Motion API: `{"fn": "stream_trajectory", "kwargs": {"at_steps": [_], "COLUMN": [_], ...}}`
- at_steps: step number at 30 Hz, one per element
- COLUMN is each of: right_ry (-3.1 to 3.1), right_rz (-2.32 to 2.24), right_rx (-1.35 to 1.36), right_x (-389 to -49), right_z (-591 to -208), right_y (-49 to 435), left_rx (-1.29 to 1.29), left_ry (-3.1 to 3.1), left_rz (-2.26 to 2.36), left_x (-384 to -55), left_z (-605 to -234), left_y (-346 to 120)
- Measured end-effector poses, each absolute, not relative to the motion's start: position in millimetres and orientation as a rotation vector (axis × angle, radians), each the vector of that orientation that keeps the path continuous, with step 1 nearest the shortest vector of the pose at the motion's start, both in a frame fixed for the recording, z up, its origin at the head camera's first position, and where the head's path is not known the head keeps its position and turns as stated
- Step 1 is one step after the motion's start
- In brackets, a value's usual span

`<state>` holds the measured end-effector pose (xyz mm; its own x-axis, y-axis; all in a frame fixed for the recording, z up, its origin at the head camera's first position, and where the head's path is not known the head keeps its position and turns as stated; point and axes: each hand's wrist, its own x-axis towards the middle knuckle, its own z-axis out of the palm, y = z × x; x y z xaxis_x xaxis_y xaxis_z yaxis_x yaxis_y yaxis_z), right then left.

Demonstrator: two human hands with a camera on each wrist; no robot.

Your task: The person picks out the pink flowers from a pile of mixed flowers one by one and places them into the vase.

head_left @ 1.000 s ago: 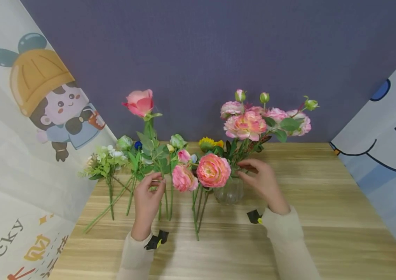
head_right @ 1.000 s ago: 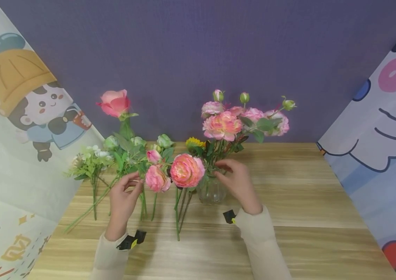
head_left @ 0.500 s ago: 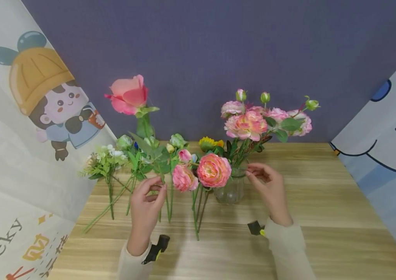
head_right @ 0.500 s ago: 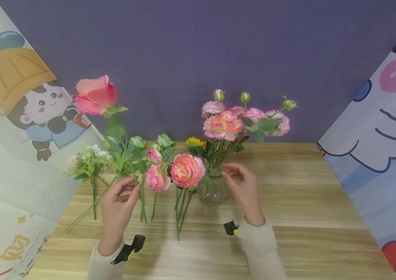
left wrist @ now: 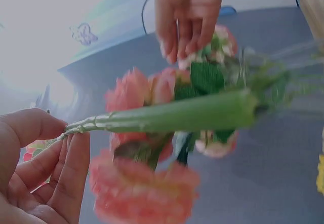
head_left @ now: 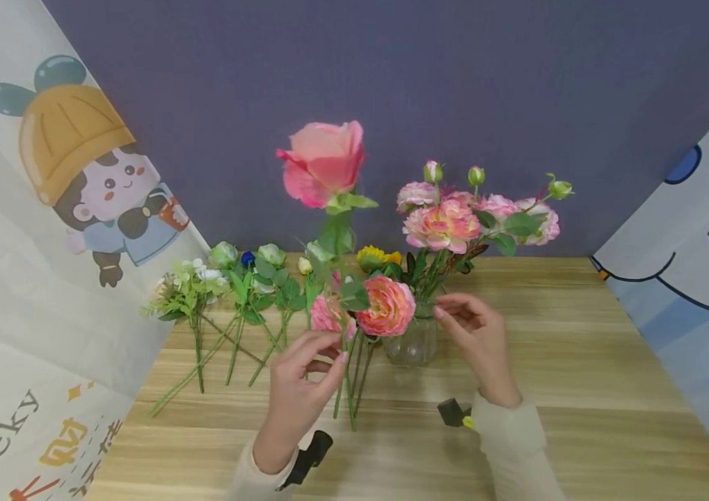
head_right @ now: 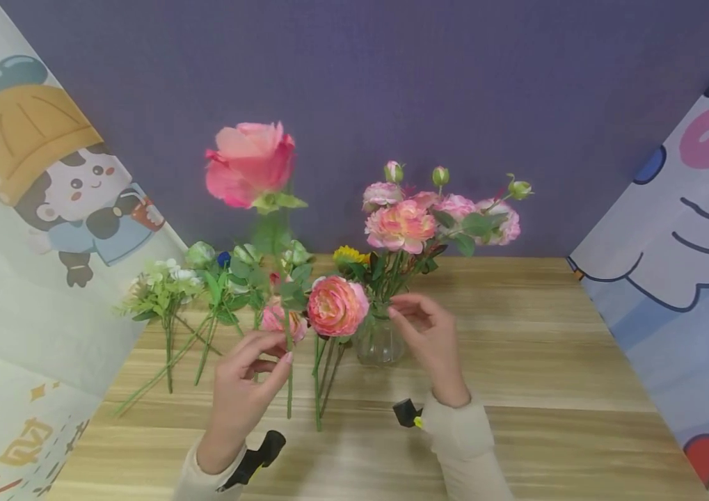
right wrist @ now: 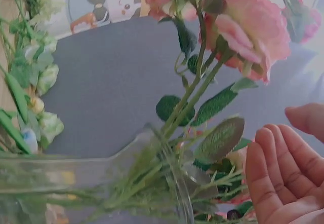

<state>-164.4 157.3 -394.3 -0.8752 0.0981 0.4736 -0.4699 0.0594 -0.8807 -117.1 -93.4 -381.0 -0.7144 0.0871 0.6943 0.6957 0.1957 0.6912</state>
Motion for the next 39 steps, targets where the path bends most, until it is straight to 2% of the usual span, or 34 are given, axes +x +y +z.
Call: {"fn": "stream_trajectory", "kwargs": {"at_steps": [18, 31, 39], "right_ry": [-1.757, -1.812, -1.725], "right_rz": [2.173, 2.227, 2.243], "right_rx": [0.535, 0.412, 0.300], "right_x": [-146.7, -145.5, -148.1], "right_z": [-383.7, -390.7, -389.4], "right_y": [148.1, 145.4, 157.6], "left_rx": [-0.961, -0.949, -1.019], "left_ry": [-2.176, -2.219, -2.305], "left_rz": [-1.387, -1.228, -1.453], "left_x": [-124.7, -129.3, -139.0], "left_z": [-390.4, -404.2, -419.1], "left_y": [-42.0, -25.0, -23.7]}}
